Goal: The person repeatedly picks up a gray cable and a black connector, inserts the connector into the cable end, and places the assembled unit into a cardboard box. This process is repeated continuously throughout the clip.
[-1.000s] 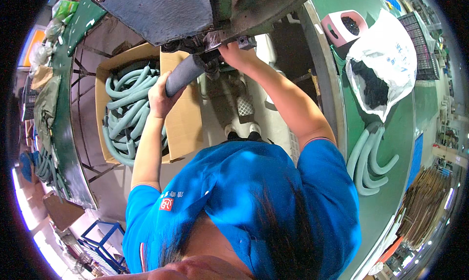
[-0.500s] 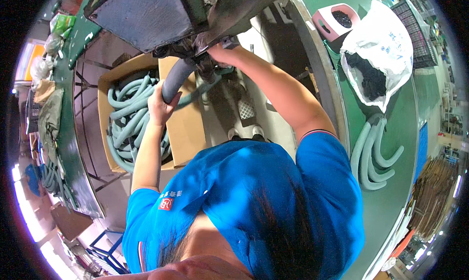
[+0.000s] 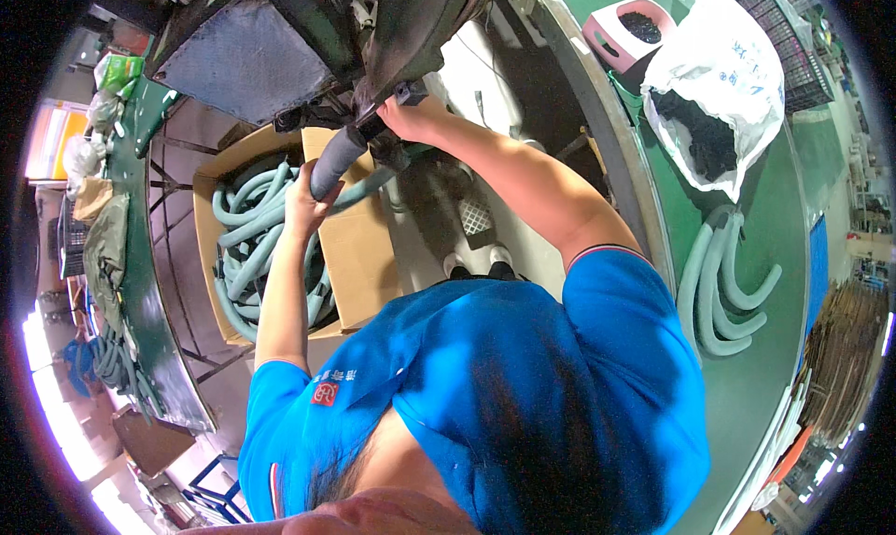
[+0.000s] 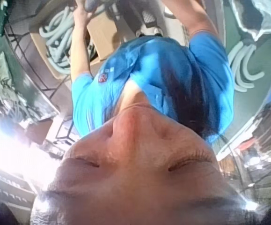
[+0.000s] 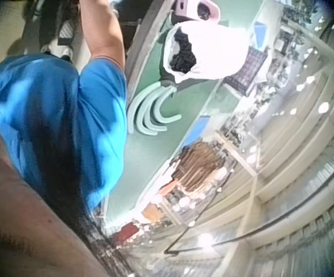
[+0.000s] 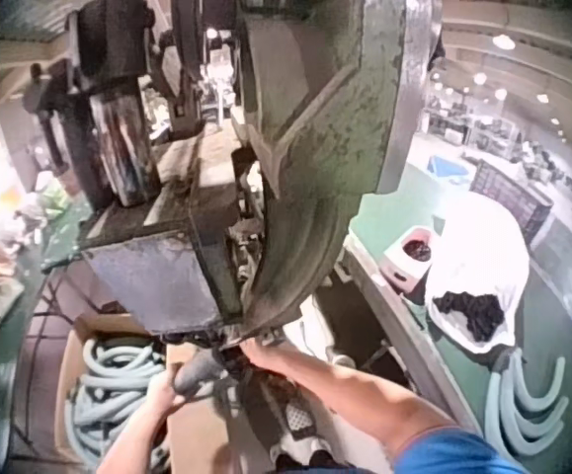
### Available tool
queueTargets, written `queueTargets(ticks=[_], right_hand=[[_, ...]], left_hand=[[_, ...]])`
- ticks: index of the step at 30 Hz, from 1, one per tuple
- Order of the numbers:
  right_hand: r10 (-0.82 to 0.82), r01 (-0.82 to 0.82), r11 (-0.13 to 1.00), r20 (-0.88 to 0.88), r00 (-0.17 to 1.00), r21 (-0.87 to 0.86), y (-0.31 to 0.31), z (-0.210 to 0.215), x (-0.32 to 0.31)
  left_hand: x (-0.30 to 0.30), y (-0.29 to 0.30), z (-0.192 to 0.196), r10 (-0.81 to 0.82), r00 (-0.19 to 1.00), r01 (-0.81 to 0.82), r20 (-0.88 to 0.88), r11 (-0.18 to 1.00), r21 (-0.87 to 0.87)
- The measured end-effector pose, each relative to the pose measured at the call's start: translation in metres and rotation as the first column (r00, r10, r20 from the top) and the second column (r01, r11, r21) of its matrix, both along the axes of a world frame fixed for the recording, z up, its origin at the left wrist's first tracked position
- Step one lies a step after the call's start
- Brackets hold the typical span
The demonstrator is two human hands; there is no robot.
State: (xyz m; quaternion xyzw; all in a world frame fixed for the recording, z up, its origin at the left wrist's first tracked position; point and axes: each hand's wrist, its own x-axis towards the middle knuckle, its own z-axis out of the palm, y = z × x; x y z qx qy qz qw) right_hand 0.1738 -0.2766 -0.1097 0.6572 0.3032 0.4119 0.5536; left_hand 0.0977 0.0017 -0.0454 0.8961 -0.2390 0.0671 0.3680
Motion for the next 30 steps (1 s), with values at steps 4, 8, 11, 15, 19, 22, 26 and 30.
queueTargets(ticks=[4,8,11,15,19,22,26,30], right_hand=[[-0.241,0.227,0.971,-0.308,0.921,-0.08,0.002,0.023,-0.006],[0.162,0.339,0.776,-0.687,0.708,0.532,0.005,-0.012,0.019],[0.228,0.251,0.738,-0.582,0.78,0.626,0.0,-0.01,0.018],[-0.017,0.019,1.0,0.094,0.995,-0.019,-0.015,-0.021,0.028],[0.664,0.572,0.387,-0.649,0.37,0.723,-0.001,0.018,0.01],[0.822,0.695,0.06,-0.43,0.373,0.717,0.005,0.071,-0.015],[0.668,0.585,0.285,-0.595,0.448,0.76,-0.009,0.05,0.0],[0.718,0.614,0.158,-0.517,0.466,0.773,-0.002,0.044,0.0]], left_hand=[[0.0,-0.004,0.031,-0.077,0.995,0.079,-0.057,0.996,0.045],[0.008,-0.036,0.072,-0.25,0.968,0.246,0.013,0.958,0.149],[0.011,-0.041,0.076,-0.314,0.948,0.318,-0.053,0.923,0.215],[0.005,-0.037,0.067,-0.263,0.962,0.271,-0.069,0.949,0.162],[-0.003,-0.023,0.052,-0.19,0.975,0.201,-0.112,0.975,0.095],[-0.002,-0.031,0.062,-0.226,0.974,0.222,0.021,0.968,0.119],[-0.006,-0.045,0.058,0.082,0.986,-0.055,-0.148,0.983,0.175],[0.001,-0.041,0.046,0.087,0.996,-0.073,-0.027,0.943,0.323]])
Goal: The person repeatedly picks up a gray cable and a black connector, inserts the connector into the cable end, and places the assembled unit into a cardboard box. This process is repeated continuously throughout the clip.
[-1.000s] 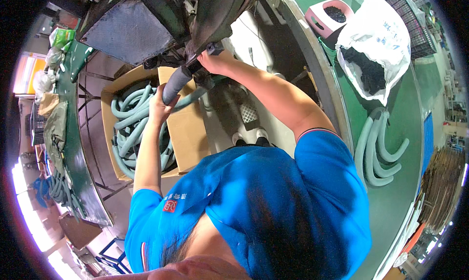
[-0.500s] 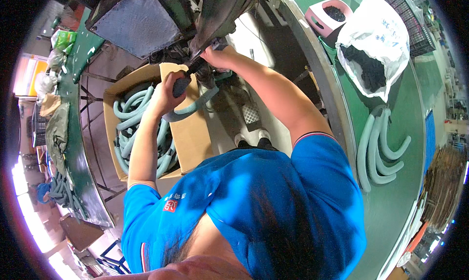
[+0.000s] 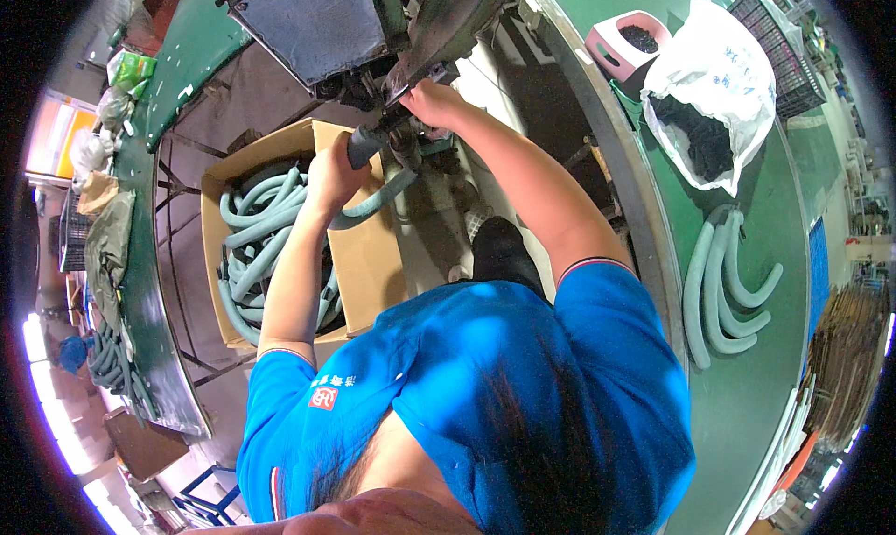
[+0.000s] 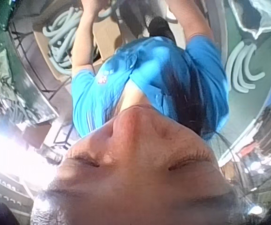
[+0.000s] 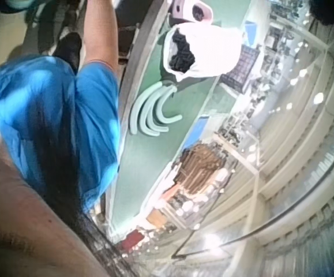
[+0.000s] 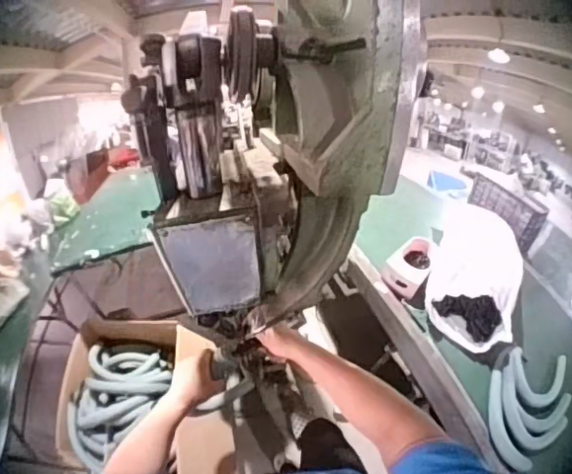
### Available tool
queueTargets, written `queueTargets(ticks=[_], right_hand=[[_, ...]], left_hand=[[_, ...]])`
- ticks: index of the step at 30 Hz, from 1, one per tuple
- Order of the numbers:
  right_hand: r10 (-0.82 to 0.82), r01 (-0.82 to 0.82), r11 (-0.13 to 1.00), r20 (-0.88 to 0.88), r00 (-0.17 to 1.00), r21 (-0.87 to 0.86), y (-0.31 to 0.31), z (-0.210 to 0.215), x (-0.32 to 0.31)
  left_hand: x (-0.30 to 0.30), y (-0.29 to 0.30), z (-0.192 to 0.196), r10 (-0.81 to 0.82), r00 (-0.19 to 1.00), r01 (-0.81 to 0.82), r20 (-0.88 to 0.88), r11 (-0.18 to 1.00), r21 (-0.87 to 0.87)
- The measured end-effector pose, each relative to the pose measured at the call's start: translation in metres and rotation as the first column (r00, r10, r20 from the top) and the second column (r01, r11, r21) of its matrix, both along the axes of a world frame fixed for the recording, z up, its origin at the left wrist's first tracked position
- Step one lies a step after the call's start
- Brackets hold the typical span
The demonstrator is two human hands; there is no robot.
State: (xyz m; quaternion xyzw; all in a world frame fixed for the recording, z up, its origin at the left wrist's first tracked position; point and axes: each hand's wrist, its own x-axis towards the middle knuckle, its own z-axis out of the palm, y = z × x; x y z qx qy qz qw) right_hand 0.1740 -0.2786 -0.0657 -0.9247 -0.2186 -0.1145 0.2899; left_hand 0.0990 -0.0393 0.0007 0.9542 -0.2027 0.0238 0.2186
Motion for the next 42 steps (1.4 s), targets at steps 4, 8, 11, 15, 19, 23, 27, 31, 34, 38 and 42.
queueTargets(ticks=[4,8,11,15,19,23,27,31,34,38,42], right_hand=[[-0.049,0.054,0.998,-0.138,0.989,0.03,0.004,0.016,-0.008],[-0.066,0.09,0.987,-0.168,0.983,0.135,-0.002,0.013,-0.009],[-0.063,0.077,0.996,-0.22,0.973,0.054,0.0,0.002,-0.006],[-0.057,0.075,0.983,-0.109,0.992,0.167,0.007,0.021,-0.018],[-0.081,0.091,0.987,-0.076,0.994,0.135,0.007,0.021,-0.015],[-0.02,0.029,0.994,-0.08,0.997,0.11,-0.005,0.023,-0.003],[0.148,0.157,0.929,-0.723,0.675,0.336,0.007,0.092,-0.079],[0.396,0.175,0.856,-0.833,0.386,0.487,-0.008,0.113,-0.166],[0.274,0.288,0.776,-0.711,0.647,0.561,0.012,0.072,-0.206],[0.138,0.289,0.846,-0.707,0.693,0.448,0.039,0.054,-0.258],[0.202,0.234,0.862,-0.728,0.655,0.449,0.036,0.046,-0.26]], left_hand=[[0.003,0.0,0.007,-0.014,0.999,0.015,-0.042,0.999,0.034],[0.002,-0.004,0.01,-0.026,0.998,0.029,-0.056,0.998,0.055],[0.001,-0.001,0.014,-0.035,0.998,0.036,-0.051,0.999,0.034],[0.002,0.001,0.014,-0.037,0.997,0.038,-0.062,0.999,0.021],[0.007,0.002,0.012,-0.038,0.998,0.04,-0.05,0.998,0.054],[0.012,0.002,0.035,-0.11,0.989,0.108,0.103,0.994,0.022],[-0.025,0.013,0.054,-0.154,0.982,0.179,-0.106,0.94,0.292],[-0.088,0.02,0.043,-0.4,0.915,0.399,0.047,0.916,0.028],[-0.115,0.017,0.031,-0.414,0.908,0.419,-0.066,0.893,0.163],[-0.167,0.002,0.02,-0.393,0.906,0.406,-0.159,0.912,0.058],[-0.184,-0.015,0.015,-0.297,0.901,0.299,-0.317,0.953,-0.043]])
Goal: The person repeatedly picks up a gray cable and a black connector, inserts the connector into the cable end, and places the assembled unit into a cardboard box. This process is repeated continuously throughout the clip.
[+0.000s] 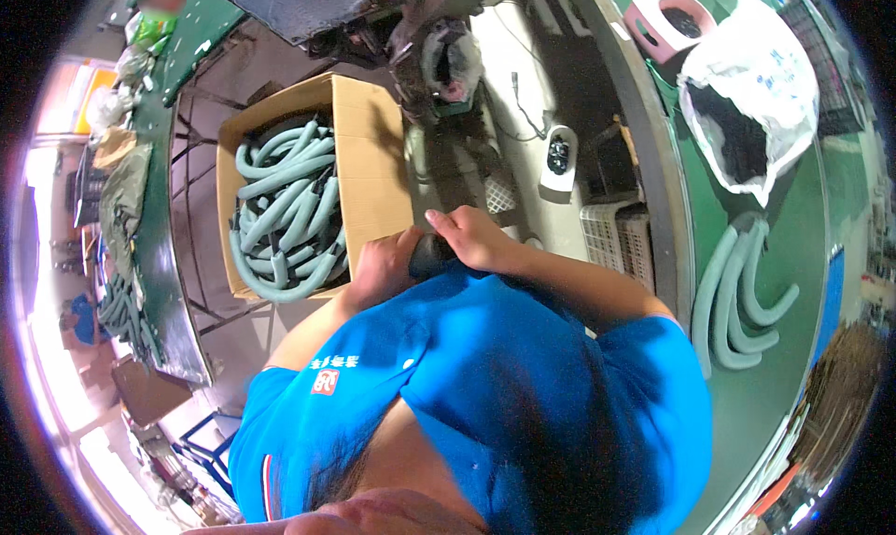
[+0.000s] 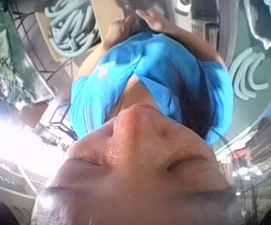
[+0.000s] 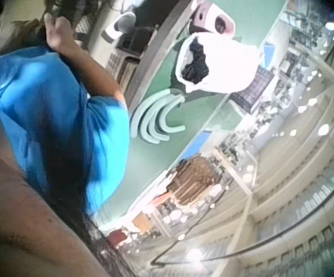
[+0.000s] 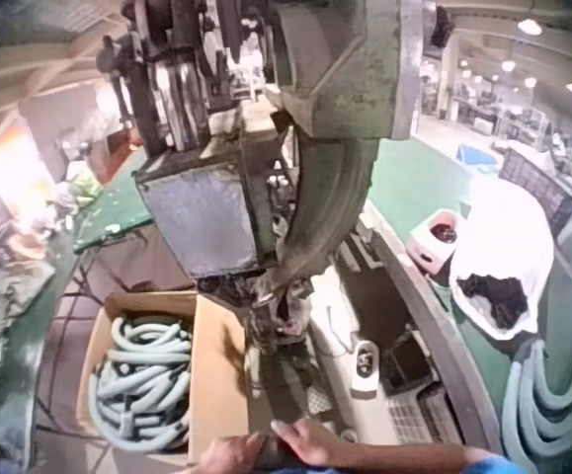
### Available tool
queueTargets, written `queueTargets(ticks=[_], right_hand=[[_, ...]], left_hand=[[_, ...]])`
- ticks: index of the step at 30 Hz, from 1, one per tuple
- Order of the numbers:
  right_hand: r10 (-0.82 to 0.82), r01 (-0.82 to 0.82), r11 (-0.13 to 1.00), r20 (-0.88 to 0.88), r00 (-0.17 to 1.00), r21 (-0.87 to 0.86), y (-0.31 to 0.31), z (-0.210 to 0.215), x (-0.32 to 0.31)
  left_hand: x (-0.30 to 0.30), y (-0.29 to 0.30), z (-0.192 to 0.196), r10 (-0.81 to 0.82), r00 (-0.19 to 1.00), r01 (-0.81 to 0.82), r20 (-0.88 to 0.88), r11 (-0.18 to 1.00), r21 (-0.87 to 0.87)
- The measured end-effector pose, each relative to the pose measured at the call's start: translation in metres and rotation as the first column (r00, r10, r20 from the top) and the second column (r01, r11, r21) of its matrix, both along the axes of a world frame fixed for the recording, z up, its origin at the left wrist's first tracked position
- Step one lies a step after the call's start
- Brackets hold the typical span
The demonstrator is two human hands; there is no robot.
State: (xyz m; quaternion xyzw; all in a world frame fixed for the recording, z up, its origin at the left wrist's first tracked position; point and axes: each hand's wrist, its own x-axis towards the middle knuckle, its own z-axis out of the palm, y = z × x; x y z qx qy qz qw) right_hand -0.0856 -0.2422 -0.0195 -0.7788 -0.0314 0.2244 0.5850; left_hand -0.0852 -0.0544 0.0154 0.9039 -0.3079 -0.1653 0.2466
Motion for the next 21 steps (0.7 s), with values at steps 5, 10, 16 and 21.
queueTargets(ticks=[5,10,16,21], right_hand=[[0.018,0.03,0.938,-0.137,0.99,0.345,-0.026,0.01,0.002],[-0.31,0.336,0.929,-0.17,0.935,0.156,-0.114,-0.022,-0.026],[-0.485,0.492,0.857,0.083,0.87,-0.15,-0.182,-0.034,-0.072],[-0.427,0.686,0.426,0.537,0.727,-0.59,-0.272,-0.045,-0.117]], left_hand=[[0.01,0.037,-0.002,0.179,0.96,-0.201,0.215,0.976,0.088],[0.019,0.072,0.154,0.448,0.731,-0.566,0.515,0.819,0.092],[0.104,0.182,0.119,0.285,0.54,-0.713,0.792,0.654,0.251],[0.151,0.146,-0.02,0.012,0.597,-0.389,0.802,0.879,0.276]])
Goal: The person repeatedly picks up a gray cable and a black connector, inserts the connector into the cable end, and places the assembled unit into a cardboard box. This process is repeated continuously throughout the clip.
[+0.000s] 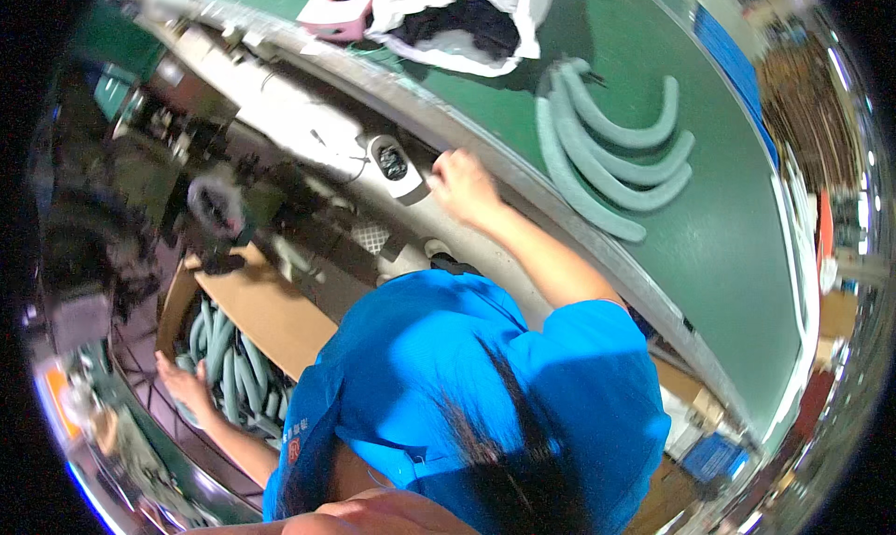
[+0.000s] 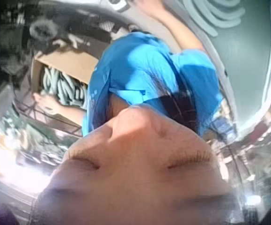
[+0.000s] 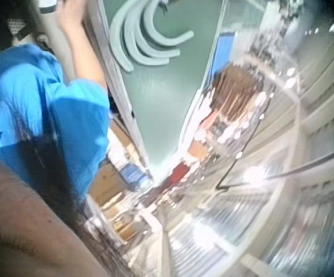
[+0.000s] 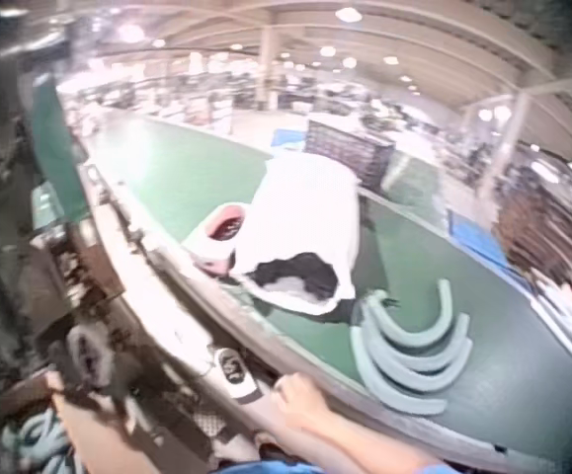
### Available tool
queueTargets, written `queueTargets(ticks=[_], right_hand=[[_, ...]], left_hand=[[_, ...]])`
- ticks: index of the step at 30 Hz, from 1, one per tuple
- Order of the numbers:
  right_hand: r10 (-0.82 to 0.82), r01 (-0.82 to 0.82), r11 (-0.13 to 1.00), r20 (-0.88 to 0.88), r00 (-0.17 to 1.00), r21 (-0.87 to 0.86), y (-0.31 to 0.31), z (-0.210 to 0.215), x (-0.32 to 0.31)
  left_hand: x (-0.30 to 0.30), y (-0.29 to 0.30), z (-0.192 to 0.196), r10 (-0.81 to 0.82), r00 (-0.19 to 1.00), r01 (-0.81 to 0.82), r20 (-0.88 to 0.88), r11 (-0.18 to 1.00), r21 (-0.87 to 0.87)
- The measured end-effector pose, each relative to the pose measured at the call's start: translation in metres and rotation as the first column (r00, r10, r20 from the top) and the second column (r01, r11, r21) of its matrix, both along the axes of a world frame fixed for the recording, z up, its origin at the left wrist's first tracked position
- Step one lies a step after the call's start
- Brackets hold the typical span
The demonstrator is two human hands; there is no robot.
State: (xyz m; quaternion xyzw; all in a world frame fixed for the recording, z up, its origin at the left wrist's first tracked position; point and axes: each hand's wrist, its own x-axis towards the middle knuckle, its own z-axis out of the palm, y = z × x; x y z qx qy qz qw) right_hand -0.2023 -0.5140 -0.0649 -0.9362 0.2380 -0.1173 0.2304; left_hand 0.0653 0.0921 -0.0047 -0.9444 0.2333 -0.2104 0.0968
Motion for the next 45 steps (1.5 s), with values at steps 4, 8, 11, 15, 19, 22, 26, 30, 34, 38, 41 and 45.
queueTargets(ticks=[4,8,11,15,19,22,26,30,34,38,41,45], right_hand=[[-0.554,0.489,0.773,-0.053,0.831,-0.404,-0.108,-0.005,-0.085],[-0.568,0.512,0.821,-0.273,0.776,-0.252,-0.16,-0.026,-0.157],[-0.402,0.362,0.915,-0.334,0.853,-0.178,-0.169,-0.004,-0.158],[-0.379,0.366,0.925,-0.222,0.898,-0.099,-0.175,0.014,-0.152],[-0.211,0.196,0.973,-0.133,0.968,-0.121,-0.08,0.094,-0.091],[0.253,-0.257,0.964,-0.05,0.966,-0.076,-0.011,0.103,-0.063],[0.462,-0.656,0.729,0.565,0.684,0.198,-0.045,0.124,-0.018],[0.102,-0.072,0.993,0.353,0.93,-0.096,-0.14,0.071,0.06],[-0.252,0.195,0.935,-0.17,0.953,-0.296,-0.255,-0.008,0.124],[-0.243,0.109,0.958,-0.55,0.799,-0.265,-0.3,-0.018,0.14],[-0.31,0.141,0.939,-0.597,0.74,-0.313,-0.324,-0.031,0.134],[-0.223,-0.005,0.896,-0.461,0.859,-0.444,-0.257,0.024,0.137]], left_hand=[[-0.044,-0.156,-0.056,-0.054,0.628,0.0,-0.777,0.998,-0.07],[-0.082,-0.283,-0.069,-0.239,0.158,0.271,-0.958,0.943,-0.191],[-0.1,-0.367,-0.061,-0.505,0.208,0.54,-0.838,0.774,-0.332],[-0.128,-0.463,-0.008,-0.625,-0.055,0.518,-0.779,0.649,-0.557],[-0.173,-0.509,0.014,-0.888,-0.092,0.025,-0.451,0.451,-0.892],[-0.198,-0.515,0.046,-0.97,0.01,-0.426,-0.243,0.216,-0.878],[-0.136,-0.437,0.094,-0.988,0.04,-0.39,-0.149,0.122,-0.913],[-0.14,-0.309,0.158,-0.855,0.395,-0.356,-0.335,0.194,-0.914],[-0.182,-0.282,0.173,-0.377,0.692,-0.306,-0.615,0.619,-0.724],[-0.19,-0.297,0.158,-0.261,0.736,-0.226,-0.624,0.774,-0.591],[-0.182,-0.298,0.138,-0.203,0.738,-0.258,-0.644,0.797,-0.546],[-0.187,-0.287,0.106,-0.262,0.733,-0.227,-0.628,0.776,-0.588]])
